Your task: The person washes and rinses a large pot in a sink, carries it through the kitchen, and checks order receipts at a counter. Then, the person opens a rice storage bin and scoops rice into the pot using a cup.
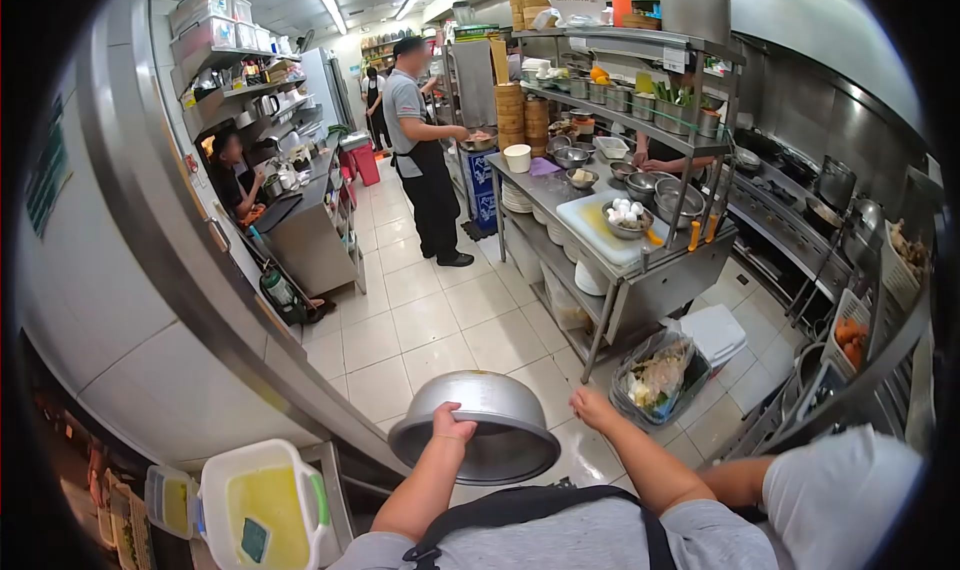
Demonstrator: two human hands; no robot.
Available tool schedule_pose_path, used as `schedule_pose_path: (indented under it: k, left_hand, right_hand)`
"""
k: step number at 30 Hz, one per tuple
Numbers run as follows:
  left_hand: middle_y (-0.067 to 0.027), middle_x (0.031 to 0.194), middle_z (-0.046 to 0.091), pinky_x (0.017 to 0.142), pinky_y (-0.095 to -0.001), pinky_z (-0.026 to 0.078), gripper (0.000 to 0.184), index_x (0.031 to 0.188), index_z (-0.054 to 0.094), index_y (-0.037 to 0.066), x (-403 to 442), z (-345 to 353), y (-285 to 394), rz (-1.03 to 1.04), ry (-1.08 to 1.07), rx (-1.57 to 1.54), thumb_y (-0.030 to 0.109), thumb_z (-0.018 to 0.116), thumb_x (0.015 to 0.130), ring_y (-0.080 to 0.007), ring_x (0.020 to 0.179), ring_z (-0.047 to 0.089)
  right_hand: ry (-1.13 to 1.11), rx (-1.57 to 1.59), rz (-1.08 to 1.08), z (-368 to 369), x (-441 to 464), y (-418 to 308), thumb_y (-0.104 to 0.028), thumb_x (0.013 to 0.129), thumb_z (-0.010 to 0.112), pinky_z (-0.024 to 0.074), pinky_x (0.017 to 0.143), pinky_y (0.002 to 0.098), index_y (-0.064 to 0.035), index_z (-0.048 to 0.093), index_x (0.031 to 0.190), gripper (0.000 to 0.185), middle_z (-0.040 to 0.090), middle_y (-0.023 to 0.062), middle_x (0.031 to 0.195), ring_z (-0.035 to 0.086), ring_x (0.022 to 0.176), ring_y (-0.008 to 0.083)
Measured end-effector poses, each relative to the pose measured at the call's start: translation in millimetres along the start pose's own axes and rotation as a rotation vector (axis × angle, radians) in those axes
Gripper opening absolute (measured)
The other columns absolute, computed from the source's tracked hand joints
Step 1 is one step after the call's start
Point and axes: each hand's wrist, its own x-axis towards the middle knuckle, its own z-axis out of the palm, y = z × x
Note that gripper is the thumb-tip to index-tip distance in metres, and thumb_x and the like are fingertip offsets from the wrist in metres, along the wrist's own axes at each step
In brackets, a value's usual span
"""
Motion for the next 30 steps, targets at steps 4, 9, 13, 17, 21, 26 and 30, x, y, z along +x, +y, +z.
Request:
schedule_pose_path:
  k: [4, 9, 13, 17, 21, 26, 30]
  left_hand:
    - [-0.018, 0.12, 0.051, 0.102, -0.0516, 0.036, 0.045, 0.113, 0.048, -0.003, 36, 29, 34, 0.127, -0.067, -0.021, 0.004, 0.05, 0.068, -0.0365, 0.112, 0.048]
    - [-0.0196, 0.128, 0.047, 0.107, -0.0543, 0.028, 0.055, 0.123, 0.043, -0.003, 70, 64, 94, 0.166, -0.167, -0.053, 0.006, 0.049, 0.069, -0.0378, 0.121, 0.043]
    - [-0.0193, 0.13, 0.046, 0.107, -0.0545, 0.027, 0.056, 0.126, 0.042, -0.001, 131, 78, 149, 0.224, -0.114, -0.101, 0.009, 0.049, 0.071, -0.0376, 0.123, 0.041]
    - [-0.018, 0.13, 0.046, 0.106, -0.0542, 0.029, 0.056, 0.127, 0.042, 0.0, 198, 80, 197, 0.227, -0.034, -0.055, 0.011, 0.05, 0.073, -0.0374, 0.123, 0.041]
    - [-0.017, 0.128, 0.047, 0.101, -0.0547, 0.034, 0.051, 0.12, 0.047, 0.002, 287, 77, 249, 0.109, 0.108, -0.133, 0.014, 0.054, 0.072, -0.0364, 0.116, 0.047]
    - [-0.017, 0.127, 0.048, 0.099, -0.0529, 0.037, 0.049, 0.118, 0.047, 0.003, 350, 103, 305, 0.072, 0.214, 0.003, 0.01, 0.055, 0.07, -0.0354, 0.112, 0.048]
    - [-0.0165, 0.125, 0.048, 0.1, -0.0516, 0.037, 0.051, 0.12, 0.046, 0.003, 393, 123, 368, 0.103, 0.364, 0.003, 0.008, 0.054, 0.07, -0.0351, 0.114, 0.049]
  right_hand:
    - [-0.339, -0.285, 0.067, -3, -3, 32, -0.03, 0.083, 0.061, 0.0475, 0.065, 0.0399, -0.003, 0.063, 0.084, 0.027, 0.064, 0.0151, 0.077, 0.061, 0.07, 0.0305]
    - [-0.567, -0.36, 0.039, 8, 14, 93, -0.027, 0.08, 0.061, 0.0482, 0.069, 0.0428, -0.0059, 0.068, 0.078, 0.023, 0.066, 0.0187, 0.082, 0.062, 0.077, 0.0358]
    - [-0.787, -0.565, -0.002, 28, 28, 175, -0.025, 0.079, 0.055, 0.0479, 0.073, 0.0439, -0.0045, 0.069, 0.084, 0.025, 0.065, 0.0198, 0.087, 0.062, 0.082, 0.0371]
    - [-0.622, -0.66, 0.567, 35, 17, 236, -0.019, 0.071, 0.058, 0.0496, 0.075, 0.0437, -0.0057, 0.071, 0.077, 0.02, 0.067, 0.0182, 0.087, 0.064, 0.082, 0.0321]
    - [-0.62, -0.337, 1.069, 19, 7, 201, -0.021, 0.075, 0.055, 0.0489, 0.072, 0.0409, -0.0053, 0.071, 0.081, 0.023, 0.068, 0.0152, 0.087, 0.065, 0.082, 0.0281]
    - [-0.529, -0.218, 1.273, 20, 63, 145, -0.026, 0.078, 0.054, 0.047, 0.073, 0.0431, -0.0085, 0.071, 0.075, 0.025, 0.067, 0.0144, 0.082, 0.064, 0.078, 0.0282]
    - [-0.536, -0.245, 1.156, 30, 179, 131, -0.027, 0.079, 0.054, 0.0473, 0.073, 0.0429, -0.0103, 0.071, 0.074, 0.024, 0.067, 0.0136, 0.08, 0.064, 0.076, 0.0279]
